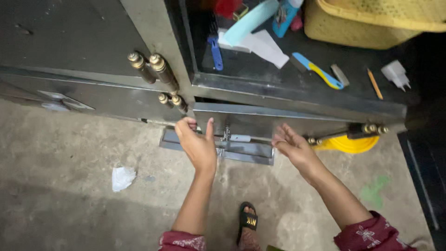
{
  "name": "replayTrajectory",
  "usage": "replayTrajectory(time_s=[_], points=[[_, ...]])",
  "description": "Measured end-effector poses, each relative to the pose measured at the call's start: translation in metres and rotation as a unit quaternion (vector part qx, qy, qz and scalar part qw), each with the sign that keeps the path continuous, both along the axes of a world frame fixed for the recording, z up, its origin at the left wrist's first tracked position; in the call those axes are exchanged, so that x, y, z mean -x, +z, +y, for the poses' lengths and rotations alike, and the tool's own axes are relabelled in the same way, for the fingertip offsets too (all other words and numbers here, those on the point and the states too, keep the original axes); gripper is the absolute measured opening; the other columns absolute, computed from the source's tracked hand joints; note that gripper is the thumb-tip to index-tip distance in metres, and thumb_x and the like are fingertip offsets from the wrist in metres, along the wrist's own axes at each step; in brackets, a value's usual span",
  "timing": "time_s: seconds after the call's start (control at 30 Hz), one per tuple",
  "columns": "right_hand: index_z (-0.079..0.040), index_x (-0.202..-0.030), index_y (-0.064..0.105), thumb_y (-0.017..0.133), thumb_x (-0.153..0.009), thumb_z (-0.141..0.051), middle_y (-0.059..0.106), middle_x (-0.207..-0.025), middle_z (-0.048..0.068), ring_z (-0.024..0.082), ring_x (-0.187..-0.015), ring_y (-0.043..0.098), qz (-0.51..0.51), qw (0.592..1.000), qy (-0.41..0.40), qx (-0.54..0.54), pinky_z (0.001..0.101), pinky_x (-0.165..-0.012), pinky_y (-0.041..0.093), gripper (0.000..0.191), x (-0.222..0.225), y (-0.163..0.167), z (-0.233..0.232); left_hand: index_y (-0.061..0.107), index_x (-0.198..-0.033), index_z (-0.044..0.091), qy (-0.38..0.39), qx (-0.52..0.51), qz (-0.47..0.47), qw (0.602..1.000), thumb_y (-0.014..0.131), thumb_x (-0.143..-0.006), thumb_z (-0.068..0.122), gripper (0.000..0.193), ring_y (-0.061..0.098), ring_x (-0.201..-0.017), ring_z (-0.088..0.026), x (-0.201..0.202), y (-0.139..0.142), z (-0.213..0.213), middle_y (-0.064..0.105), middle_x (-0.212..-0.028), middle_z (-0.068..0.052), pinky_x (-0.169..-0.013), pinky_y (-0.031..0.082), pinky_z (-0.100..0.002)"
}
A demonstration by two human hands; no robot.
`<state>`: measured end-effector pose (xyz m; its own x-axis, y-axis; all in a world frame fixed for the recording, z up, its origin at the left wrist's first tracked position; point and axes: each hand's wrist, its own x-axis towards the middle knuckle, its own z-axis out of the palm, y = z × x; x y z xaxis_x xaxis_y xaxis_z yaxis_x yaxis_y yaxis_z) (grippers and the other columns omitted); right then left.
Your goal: The person sorts small hair accessories and jewelry in a tray on a bed, handles a pink pouch and small boxes, then carries a tray, boxes and a basket to a metal cabinet and arranges them on its shelves before closing the cabinet doors.
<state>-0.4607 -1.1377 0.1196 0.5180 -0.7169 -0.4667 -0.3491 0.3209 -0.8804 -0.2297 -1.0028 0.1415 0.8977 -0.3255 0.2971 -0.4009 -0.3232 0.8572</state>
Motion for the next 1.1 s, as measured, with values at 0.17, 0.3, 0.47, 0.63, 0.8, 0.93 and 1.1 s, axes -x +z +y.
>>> replayTrajectory(time_s=[0.17,0.3,0.47,0.63,0.8,0.93,1.1], points=[[-0.001,-0.160,0.014,0.062,-0.085,-0.012,0.029,-0.170,0.009,0.018,-0.154,0.030,-0.046,0.990,-0.034,-0.128,0.0364,-0.121,0.024,0.090,-0.008,-0.003,-0.028,0.055,-0.128,0.002,0.050,0.149,0.194,0.968,0.065,-0.097,0.008,0.033,0.069,-0.103,-0.020,0.020,-0.043,-0.032,0.064,-0.123,-0.012,-0.084,0.055,-0.031],[-0.001,-0.160,0.021,0.060,-0.083,-0.005,0.035,-0.167,0.009,0.017,-0.150,0.035,-0.071,0.986,-0.038,-0.145,0.0337,-0.116,0.029,0.086,-0.011,-0.007,-0.030,0.045,-0.149,0.002,-0.052,0.214,0.322,0.921,0.050,-0.093,-0.004,0.056,0.065,-0.123,-0.023,0.039,-0.068,-0.038,0.053,-0.151,-0.014,-0.082,0.054,-0.028],[0.001,-0.152,0.035,0.057,-0.081,0.001,0.046,-0.159,0.011,0.017,-0.140,0.046,-0.112,0.976,-0.078,-0.172,0.0350,-0.106,0.038,0.074,-0.018,-0.007,-0.034,0.023,-0.160,0.003,-0.135,0.270,0.394,0.868,0.042,-0.089,-0.013,0.075,0.053,-0.138,-0.029,0.029,-0.063,-0.048,0.028,-0.168,-0.014,-0.091,0.051,-0.027],[0.000,-0.143,0.042,0.056,-0.083,0.002,0.048,-0.156,0.012,0.017,-0.129,0.051,-0.152,0.969,-0.066,-0.182,0.0349,-0.102,0.042,0.061,-0.023,0.000,-0.037,0.005,-0.163,0.002,-0.203,0.242,0.404,0.859,0.040,-0.085,-0.019,0.088,0.036,-0.152,-0.031,0.021,-0.048,-0.050,0.016,-0.172,-0.017,-0.110,0.039,-0.029],[0.000,-0.137,0.047,0.056,-0.082,0.004,0.053,-0.148,0.010,0.015,-0.116,0.056,-0.174,0.969,-0.054,-0.165,0.0335,-0.096,0.045,0.055,-0.023,0.000,-0.036,0.004,-0.162,0.001,-0.217,0.242,0.433,0.841,0.041,-0.082,-0.020,0.090,0.028,-0.155,-0.028,0.015,-0.043,-0.055,0.014,-0.172,-0.017,-0.110,0.039,-0.032],[0.000,-0.135,0.047,0.058,-0.083,0.004,0.054,-0.143,0.012,0.018,-0.112,0.057,-0.196,0.964,-0.063,-0.168,0.0363,-0.096,0.047,0.053,-0.022,-0.006,-0.038,0.003,-0.161,0.002,-0.211,0.236,0.442,0.839,0.043,-0.080,-0.021,0.094,0.028,-0.155,-0.027,0.014,-0.039,-0.055,0.006,-0.173,-0.013,-0.110,0.041,-0.031],[-0.001,-0.151,0.035,0.059,-0.084,0.001,0.046,-0.157,0.009,0.018,-0.120,0.054,-0.175,0.970,-0.064,-0.158,0.0361,-0.101,0.043,0.071,-0.025,-0.005,-0.029,0.006,-0.163,0.009,-0.247,0.213,0.463,0.824,0.044,-0.079,-0.020,0.097,0.036,-0.151,-0.029,0.012,-0.034,-0.037,0.011,-0.172,-0.013,-0.101,0.048,-0.033]])
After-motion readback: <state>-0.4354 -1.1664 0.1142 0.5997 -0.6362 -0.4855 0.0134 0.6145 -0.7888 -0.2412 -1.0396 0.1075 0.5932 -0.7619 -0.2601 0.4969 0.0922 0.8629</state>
